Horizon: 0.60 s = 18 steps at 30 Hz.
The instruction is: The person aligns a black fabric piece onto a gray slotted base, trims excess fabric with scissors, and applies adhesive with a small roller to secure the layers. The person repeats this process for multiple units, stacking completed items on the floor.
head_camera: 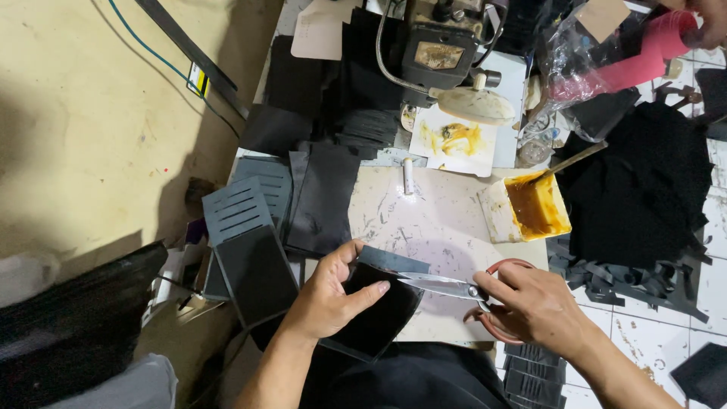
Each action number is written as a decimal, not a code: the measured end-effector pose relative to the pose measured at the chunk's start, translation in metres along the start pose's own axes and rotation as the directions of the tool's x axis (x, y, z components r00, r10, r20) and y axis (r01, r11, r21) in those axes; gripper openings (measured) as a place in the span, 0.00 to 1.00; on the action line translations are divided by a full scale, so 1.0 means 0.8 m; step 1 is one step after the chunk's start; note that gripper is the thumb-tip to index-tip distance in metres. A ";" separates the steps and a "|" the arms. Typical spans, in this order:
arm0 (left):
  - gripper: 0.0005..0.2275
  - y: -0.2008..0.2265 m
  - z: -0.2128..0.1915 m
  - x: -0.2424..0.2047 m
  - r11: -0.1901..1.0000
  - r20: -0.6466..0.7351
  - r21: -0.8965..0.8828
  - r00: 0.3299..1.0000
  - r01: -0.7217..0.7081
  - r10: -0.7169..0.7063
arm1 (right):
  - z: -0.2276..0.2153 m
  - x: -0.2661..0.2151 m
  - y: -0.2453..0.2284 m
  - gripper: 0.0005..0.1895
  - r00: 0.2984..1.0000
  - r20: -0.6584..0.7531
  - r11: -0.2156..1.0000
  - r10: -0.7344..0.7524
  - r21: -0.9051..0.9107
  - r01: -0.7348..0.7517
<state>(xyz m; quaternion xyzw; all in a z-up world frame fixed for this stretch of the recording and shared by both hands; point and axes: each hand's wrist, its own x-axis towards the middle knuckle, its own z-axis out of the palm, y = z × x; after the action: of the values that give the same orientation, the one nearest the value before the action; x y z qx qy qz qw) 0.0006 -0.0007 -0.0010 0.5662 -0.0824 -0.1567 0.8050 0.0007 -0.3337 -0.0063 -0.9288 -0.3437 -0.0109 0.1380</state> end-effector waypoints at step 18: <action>0.18 -0.003 0.001 0.000 0.999 -0.017 0.029 1.000 0.026 -0.026 | -0.002 0.002 0.001 0.28 0.999 -0.039 0.999 -0.007 -0.042 0.006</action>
<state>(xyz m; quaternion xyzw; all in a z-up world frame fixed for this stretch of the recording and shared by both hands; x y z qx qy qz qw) 0.0003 -0.0023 -0.0034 0.5800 -0.0708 -0.1613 0.7953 0.0028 -0.3336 -0.0051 -0.9301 -0.3436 -0.0365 0.1249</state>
